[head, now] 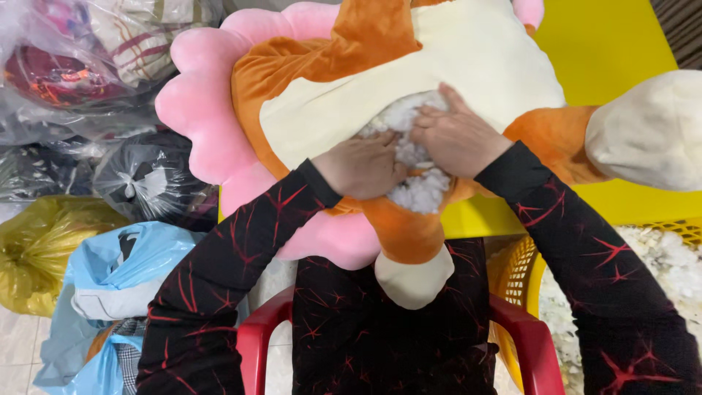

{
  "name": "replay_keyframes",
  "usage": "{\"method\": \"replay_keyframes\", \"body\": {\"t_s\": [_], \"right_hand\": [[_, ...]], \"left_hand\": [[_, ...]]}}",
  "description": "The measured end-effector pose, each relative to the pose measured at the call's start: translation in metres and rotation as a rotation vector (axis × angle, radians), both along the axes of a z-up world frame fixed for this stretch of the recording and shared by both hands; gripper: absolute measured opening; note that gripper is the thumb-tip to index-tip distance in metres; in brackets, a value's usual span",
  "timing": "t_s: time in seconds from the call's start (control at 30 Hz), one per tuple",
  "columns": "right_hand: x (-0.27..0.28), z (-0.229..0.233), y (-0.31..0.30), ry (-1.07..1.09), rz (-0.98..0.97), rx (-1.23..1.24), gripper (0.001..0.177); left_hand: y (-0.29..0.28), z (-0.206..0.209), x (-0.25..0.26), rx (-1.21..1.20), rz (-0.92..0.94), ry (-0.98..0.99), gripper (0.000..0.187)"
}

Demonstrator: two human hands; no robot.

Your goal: The person repeatedly scoops white stuffing from a yellow basket and packs it into the torso opening of a large plush toy on a yellow table. The hands press and distribute the stuffing inside the toy while the camera moves with the operator's head.

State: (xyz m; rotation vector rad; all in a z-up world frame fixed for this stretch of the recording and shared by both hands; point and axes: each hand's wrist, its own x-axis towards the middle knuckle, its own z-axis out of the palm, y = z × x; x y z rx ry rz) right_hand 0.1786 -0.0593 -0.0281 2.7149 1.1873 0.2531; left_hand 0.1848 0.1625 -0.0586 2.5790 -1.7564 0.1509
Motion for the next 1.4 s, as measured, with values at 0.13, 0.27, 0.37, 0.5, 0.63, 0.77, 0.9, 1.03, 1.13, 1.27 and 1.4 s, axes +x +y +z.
{"method": "replay_keyframes", "body": {"t_s": [0.13, 0.27, 0.37, 0.5, 0.63, 0.77, 0.9, 1.03, 1.13, 1.27, 1.4], "right_hand": [[0.006, -0.009, 0.004, -0.180, -0.259, -0.333, 0.026], [0.006, 0.008, 0.006, -0.072, -0.192, -0.123, 0.016], [-0.005, 0.023, -0.007, -0.015, -0.032, 0.172, 0.024], [-0.030, 0.027, -0.023, 0.031, -0.016, 0.628, 0.051], [-0.018, 0.023, -0.018, -0.011, -0.237, 0.645, 0.107], [0.023, 0.010, -0.010, 0.061, -0.432, 0.513, 0.133], [0.047, -0.023, -0.009, -0.156, -0.503, 0.390, 0.112], [0.060, -0.038, -0.010, -0.596, -0.578, 0.182, 0.072], [0.056, -0.023, -0.013, -0.497, -0.547, 0.234, 0.072], [0.027, 0.028, -0.034, 0.131, -0.385, 0.484, 0.093], [-0.023, 0.059, -0.068, 0.329, -0.232, 0.297, 0.076]], "left_hand": [[0.010, 0.011, -0.014, 0.031, 0.026, 0.046, 0.032], [0.005, 0.046, -0.028, -0.282, 0.220, 0.292, 0.035], [0.010, 0.069, -0.037, -0.363, 0.430, 0.387, 0.046], [0.006, 0.079, -0.031, -0.492, 0.522, 0.167, 0.074], [-0.009, 0.068, 0.002, -0.457, 0.603, -0.047, 0.133], [-0.021, 0.046, 0.026, -0.386, 0.678, -0.063, 0.147], [-0.025, 0.026, 0.041, -0.395, 0.738, -0.179, 0.143], [-0.025, 0.022, 0.049, -0.391, 0.833, -0.165, 0.142], [-0.018, 0.033, 0.054, -0.440, 0.800, 0.009, 0.141], [0.011, 0.056, 0.041, -0.471, 0.665, 0.240, 0.105], [0.049, 0.074, -0.011, -0.549, 0.335, 0.418, 0.064]]}}
